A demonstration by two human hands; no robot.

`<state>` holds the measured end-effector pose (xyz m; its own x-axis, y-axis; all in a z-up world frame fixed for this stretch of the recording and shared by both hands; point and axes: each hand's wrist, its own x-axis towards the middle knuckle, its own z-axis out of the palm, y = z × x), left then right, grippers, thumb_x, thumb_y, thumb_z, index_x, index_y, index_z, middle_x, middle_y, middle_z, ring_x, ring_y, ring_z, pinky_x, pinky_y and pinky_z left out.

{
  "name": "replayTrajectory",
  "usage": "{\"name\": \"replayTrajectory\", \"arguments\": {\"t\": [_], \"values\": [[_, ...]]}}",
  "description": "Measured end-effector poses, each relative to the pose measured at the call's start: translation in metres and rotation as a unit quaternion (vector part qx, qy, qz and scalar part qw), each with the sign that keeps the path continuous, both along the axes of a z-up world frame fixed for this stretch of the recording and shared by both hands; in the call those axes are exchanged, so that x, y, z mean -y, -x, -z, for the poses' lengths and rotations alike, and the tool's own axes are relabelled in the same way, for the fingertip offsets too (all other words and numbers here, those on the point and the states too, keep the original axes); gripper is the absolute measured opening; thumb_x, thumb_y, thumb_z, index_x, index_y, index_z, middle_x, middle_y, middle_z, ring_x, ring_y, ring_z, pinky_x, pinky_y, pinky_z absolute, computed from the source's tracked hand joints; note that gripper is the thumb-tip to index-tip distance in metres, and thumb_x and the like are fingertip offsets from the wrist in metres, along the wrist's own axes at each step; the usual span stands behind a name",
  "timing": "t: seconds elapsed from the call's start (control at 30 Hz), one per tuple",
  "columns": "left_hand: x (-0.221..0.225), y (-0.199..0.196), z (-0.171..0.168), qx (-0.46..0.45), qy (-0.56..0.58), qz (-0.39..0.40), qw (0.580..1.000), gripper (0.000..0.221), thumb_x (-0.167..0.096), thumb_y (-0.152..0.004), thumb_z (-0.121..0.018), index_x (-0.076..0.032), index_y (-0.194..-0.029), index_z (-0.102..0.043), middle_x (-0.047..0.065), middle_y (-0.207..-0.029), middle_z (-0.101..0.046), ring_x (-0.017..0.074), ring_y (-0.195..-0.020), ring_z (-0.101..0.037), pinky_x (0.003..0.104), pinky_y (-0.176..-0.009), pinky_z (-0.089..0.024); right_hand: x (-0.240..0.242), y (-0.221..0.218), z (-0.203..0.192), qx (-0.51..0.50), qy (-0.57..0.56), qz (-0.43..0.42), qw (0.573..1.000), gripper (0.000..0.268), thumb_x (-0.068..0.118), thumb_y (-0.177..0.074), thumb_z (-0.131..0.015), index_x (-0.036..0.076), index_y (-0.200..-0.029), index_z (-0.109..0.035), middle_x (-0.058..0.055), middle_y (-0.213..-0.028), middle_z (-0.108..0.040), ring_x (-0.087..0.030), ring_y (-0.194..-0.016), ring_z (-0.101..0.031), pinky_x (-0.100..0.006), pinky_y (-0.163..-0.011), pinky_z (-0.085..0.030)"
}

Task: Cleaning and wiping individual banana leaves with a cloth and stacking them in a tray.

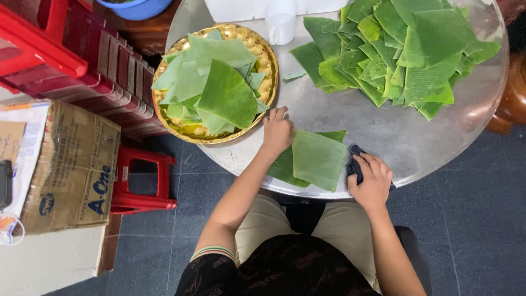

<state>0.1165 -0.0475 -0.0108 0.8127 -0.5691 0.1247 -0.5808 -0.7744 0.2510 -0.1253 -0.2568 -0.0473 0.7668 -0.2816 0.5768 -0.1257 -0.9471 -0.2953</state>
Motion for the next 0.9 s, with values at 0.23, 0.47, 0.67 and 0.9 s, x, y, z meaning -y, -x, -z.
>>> {"name": "replayTrajectory", "arguments": {"t": [0.23,0.47,0.67,0.9], "values": [[-0.010,0.002,-0.051,0.011,0.069,0.003,0.998,0.011,-0.016,-0.079,-0.070,-0.012,-0.084,-0.079,0.011,-0.141,-0.052,0.0363,-0.132,-0.045,0.054,-0.097,-0.047,0.000,0.001,0.002,-0.016,-0.014,0.003,1.000,0.048,0.017,-0.079,-0.064,0.021,-0.126,-0.075,0.000,-0.129,-0.068,-0.025,-0.129,-0.059,-0.043,-0.103,-0.039],[-0.118,-0.134,-0.092,0.050,0.240,-0.284,0.927,0.036,-0.014,-0.082,-0.071,-0.003,-0.116,-0.067,0.019,-0.114,-0.065,0.0421,-0.111,-0.065,0.055,-0.091,-0.054,0.002,0.001,0.005,-0.023,-0.014,0.011,1.000,0.044,0.019,-0.082,-0.065,0.024,-0.125,-0.075,0.003,-0.130,-0.068,-0.022,-0.130,-0.059,-0.041,-0.105,-0.038],[-0.211,-0.138,-0.048,0.150,0.106,-0.360,0.915,0.034,-0.041,-0.085,-0.080,-0.019,-0.111,-0.076,0.011,-0.129,-0.053,0.0407,-0.114,-0.055,0.062,-0.088,-0.046,0.000,0.002,0.000,-0.006,-0.005,0.022,1.000,0.047,0.020,-0.080,-0.069,0.022,-0.126,-0.075,0.002,-0.127,-0.068,-0.022,-0.122,-0.060,-0.040,-0.098,-0.038],[-0.119,0.056,-0.016,0.055,0.183,-0.075,0.979,0.033,-0.031,-0.085,-0.080,-0.018,-0.115,-0.075,0.013,-0.136,-0.056,0.0378,-0.128,-0.047,0.060,-0.104,-0.029,0.016,-0.012,-0.008,0.059,-0.182,-0.038,0.981,0.047,0.000,-0.081,-0.075,0.006,-0.128,-0.075,-0.012,-0.109,-0.067,-0.035,-0.101,-0.064,-0.042,-0.084,-0.048]]}}
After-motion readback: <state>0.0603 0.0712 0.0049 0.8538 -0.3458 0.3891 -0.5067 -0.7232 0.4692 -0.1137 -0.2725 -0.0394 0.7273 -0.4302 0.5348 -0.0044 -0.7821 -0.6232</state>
